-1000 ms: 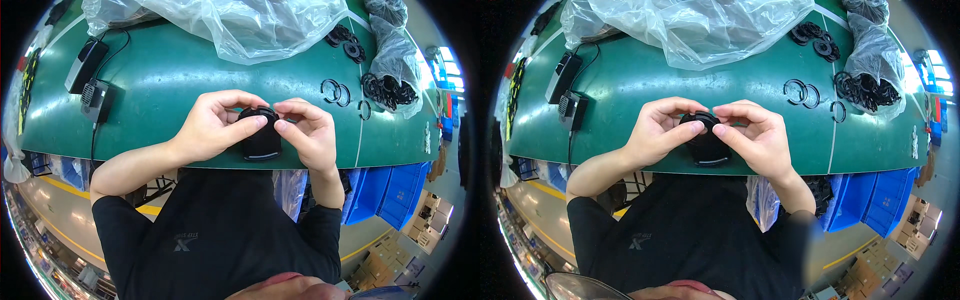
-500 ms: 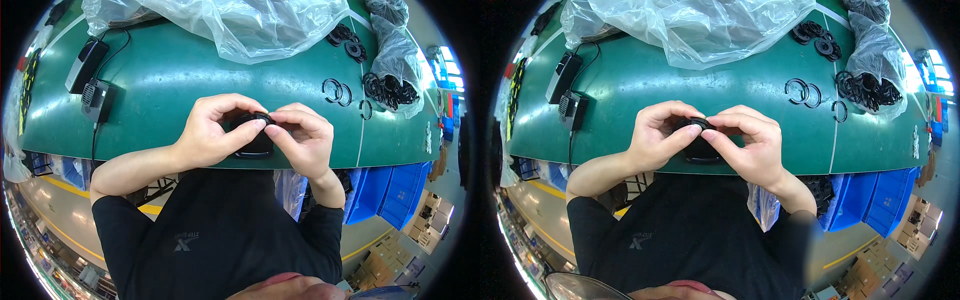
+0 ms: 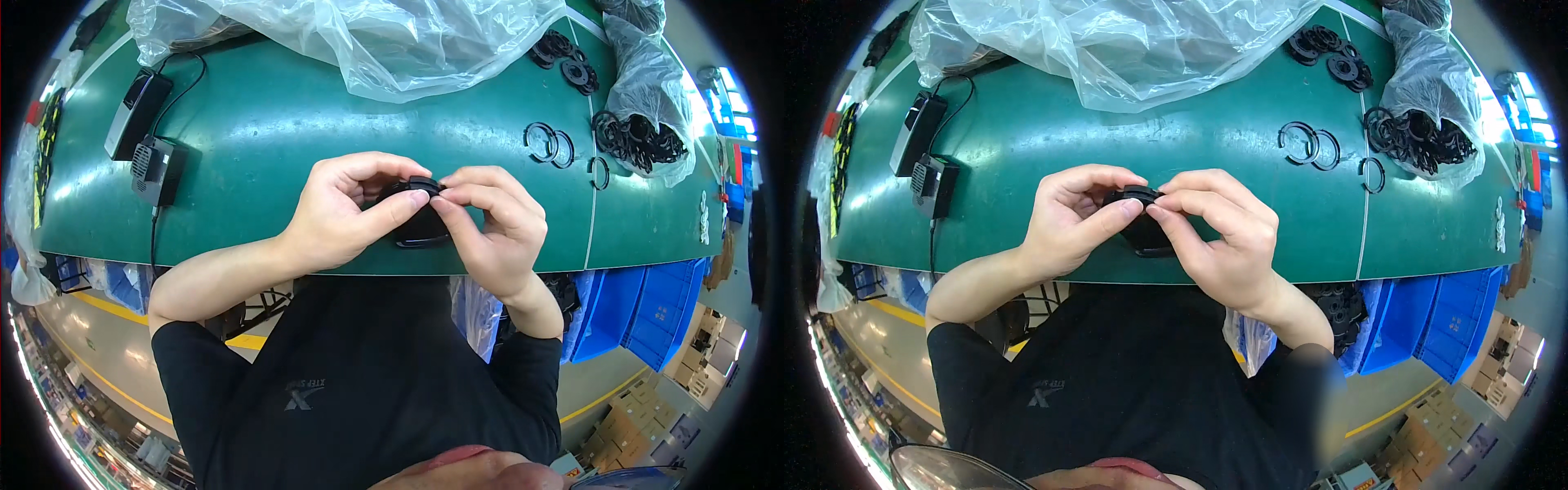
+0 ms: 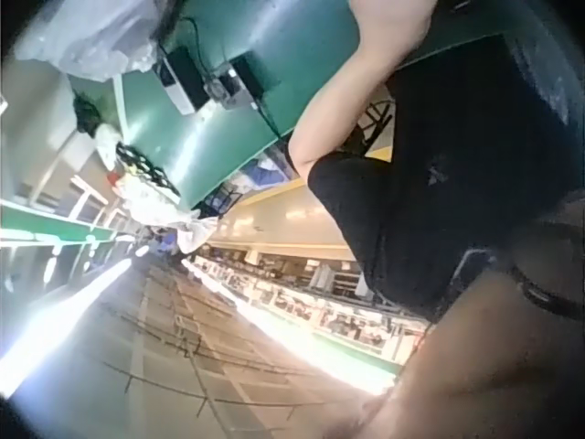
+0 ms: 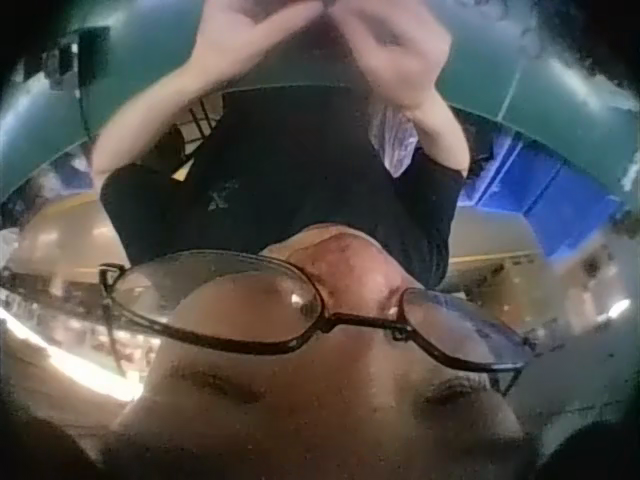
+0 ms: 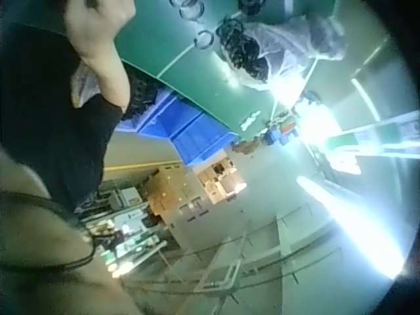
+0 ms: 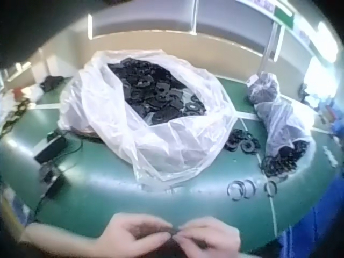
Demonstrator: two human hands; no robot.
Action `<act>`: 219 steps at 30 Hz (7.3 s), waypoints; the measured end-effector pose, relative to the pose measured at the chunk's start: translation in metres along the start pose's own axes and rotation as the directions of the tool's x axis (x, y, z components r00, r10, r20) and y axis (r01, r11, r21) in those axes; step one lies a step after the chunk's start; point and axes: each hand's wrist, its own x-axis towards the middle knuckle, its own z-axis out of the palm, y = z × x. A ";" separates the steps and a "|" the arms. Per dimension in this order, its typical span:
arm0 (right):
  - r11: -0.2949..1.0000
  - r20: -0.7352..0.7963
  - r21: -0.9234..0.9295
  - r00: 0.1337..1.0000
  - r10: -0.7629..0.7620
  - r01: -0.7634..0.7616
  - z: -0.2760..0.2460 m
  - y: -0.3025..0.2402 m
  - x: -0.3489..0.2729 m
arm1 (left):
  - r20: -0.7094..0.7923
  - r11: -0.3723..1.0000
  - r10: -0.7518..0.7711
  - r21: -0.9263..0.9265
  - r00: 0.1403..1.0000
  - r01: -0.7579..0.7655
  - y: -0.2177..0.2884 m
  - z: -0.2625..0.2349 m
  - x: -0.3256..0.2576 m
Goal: Assembling circular plastic rings onto a black plastic base and moving a bin of finished components.
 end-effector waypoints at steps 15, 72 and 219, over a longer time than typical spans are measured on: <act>0.914 0.211 0.219 0.931 0.298 -0.342 0.000 -0.006 -0.002 | -0.088 0.998 0.036 0.061 0.995 -0.031 -0.001 0.001 -0.002; 0.995 -0.077 0.046 0.993 0.088 -0.084 0.006 0.001 -0.005 | -0.039 0.994 -0.062 -0.092 0.997 0.058 0.002 -0.002 0.002; -0.249 -0.990 -0.141 0.137 0.033 -0.958 -0.209 0.138 -0.494 | 0.058 0.977 -0.169 0.144 0.984 0.159 -0.016 -0.005 0.013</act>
